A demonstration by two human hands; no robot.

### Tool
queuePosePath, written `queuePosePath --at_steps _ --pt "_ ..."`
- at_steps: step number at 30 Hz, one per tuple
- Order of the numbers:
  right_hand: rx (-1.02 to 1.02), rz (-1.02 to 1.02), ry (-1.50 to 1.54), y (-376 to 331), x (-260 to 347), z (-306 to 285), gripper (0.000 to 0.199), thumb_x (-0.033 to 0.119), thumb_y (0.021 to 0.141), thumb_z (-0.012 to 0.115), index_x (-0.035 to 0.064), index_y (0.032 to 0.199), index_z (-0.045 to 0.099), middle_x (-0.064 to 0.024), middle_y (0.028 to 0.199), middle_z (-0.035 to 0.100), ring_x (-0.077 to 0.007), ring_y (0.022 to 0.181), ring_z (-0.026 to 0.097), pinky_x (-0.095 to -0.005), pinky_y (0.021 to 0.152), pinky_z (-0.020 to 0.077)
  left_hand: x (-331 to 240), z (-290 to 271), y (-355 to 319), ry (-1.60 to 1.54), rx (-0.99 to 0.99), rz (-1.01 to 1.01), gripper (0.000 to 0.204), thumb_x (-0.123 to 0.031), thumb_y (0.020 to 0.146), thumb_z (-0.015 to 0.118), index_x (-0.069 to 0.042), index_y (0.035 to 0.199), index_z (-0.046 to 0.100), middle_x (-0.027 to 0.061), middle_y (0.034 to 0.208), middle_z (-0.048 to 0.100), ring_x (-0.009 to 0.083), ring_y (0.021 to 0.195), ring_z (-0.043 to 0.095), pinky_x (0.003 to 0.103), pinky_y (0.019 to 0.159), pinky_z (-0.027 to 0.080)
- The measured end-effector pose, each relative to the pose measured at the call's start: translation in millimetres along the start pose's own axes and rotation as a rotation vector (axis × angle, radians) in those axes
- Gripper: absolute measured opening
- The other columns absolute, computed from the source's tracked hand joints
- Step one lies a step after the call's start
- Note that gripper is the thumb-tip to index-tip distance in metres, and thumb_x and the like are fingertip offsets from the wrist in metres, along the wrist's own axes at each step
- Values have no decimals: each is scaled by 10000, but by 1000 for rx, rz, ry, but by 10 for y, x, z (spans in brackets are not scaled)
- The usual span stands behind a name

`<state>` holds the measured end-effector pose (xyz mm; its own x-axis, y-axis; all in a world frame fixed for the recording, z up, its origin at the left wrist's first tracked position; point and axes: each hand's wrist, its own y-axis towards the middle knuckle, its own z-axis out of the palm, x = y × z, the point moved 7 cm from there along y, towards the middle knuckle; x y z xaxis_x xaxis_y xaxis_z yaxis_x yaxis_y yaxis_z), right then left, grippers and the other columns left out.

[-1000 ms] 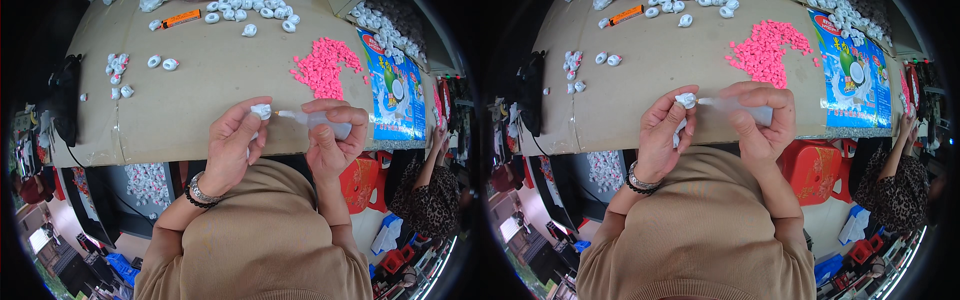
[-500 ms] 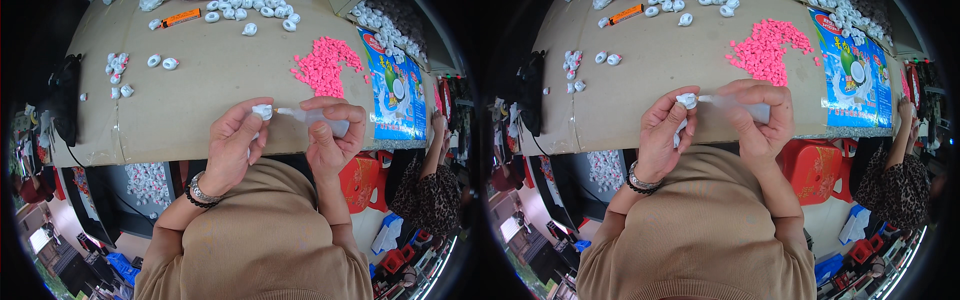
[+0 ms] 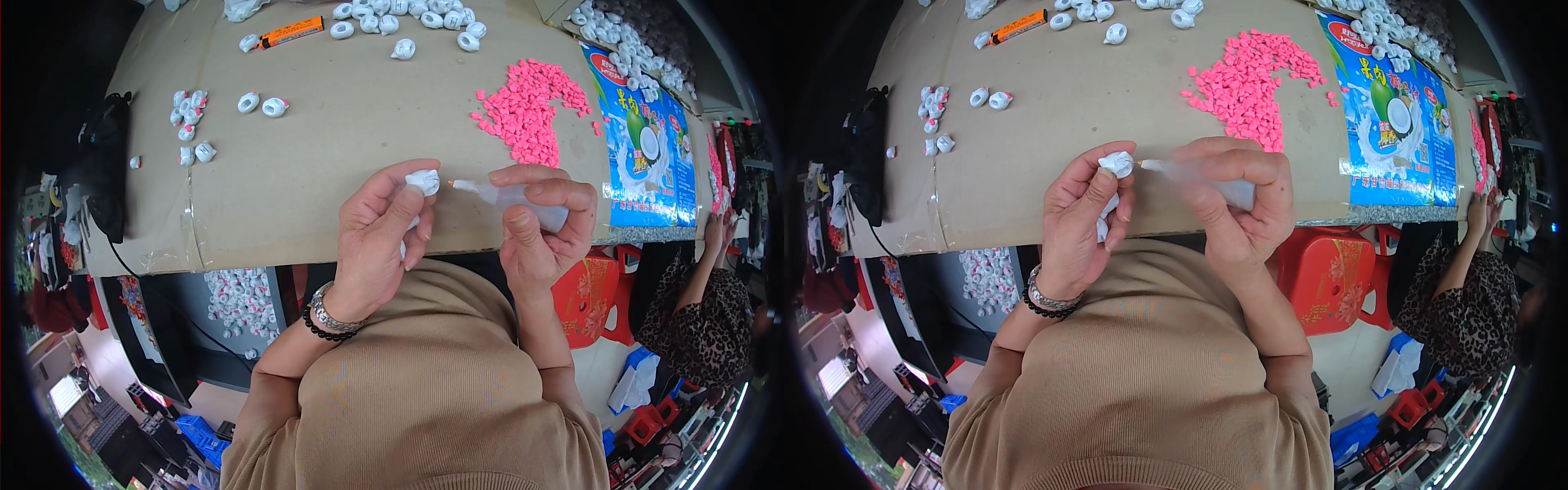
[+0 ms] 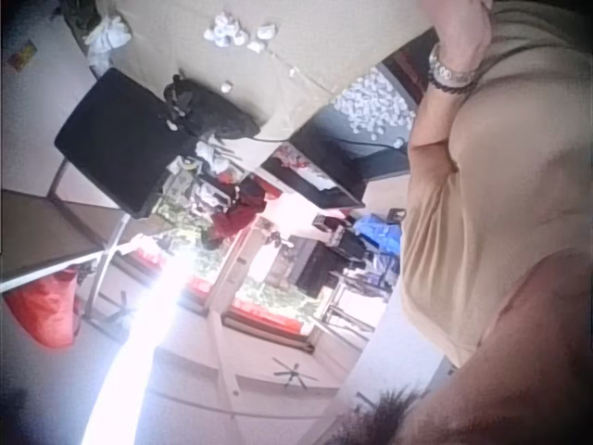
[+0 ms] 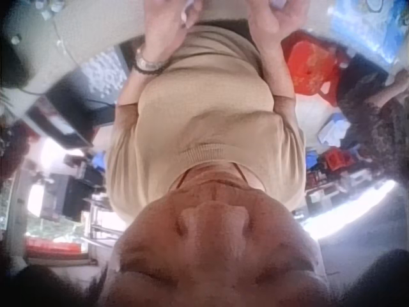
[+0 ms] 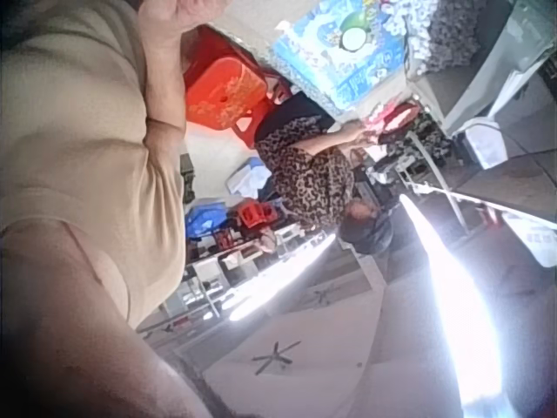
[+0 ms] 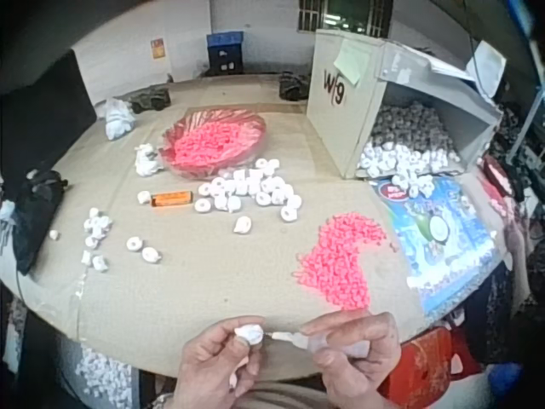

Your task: Glue small pink plastic parts onto white cat-like figurines at a workbench.

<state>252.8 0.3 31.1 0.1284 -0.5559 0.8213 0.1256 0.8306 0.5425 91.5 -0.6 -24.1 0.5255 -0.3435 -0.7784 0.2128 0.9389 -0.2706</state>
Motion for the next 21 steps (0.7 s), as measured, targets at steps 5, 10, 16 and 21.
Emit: queuePosePath --at_steps 5,10,16,21 --pt "-2 -8 4 1 5 11 204 1 848 639 5 980 484 -193 950 634 -201 850 619 -294 734 497 7 -15 9 -6 12 0 338 -200 965 537 8 1231 532 35 860 560 39 615 502 164 378 347" --pt "-40 35 65 14 -11 -2 242 17 841 654 17 1004 474 -193 954 633 -196 822 617 -282 699 499 11 -11 12 -21 2 -13 338 -197 966 535 11 1232 530 37 860 560 41 617 503 164 378 345" --pt "-179 215 260 143 -94 -199 336 52 800 709 47 1041 474 -193 1059 593 -148 641 564 -204 490 432 27 -23 5 -9 12 -3 335 -190 968 528 16 1231 528 42 864 563 46 618 506 166 380 346" --pt "-241 374 64 285 -181 -432 409 -46 728 700 27 1097 539 -137 1031 578 -160 650 588 -229 494 461 16 -30 -25 3 41 -15 332 -184 970 521 21 1230 526 47 864 566 47 610 505 164 385 347"
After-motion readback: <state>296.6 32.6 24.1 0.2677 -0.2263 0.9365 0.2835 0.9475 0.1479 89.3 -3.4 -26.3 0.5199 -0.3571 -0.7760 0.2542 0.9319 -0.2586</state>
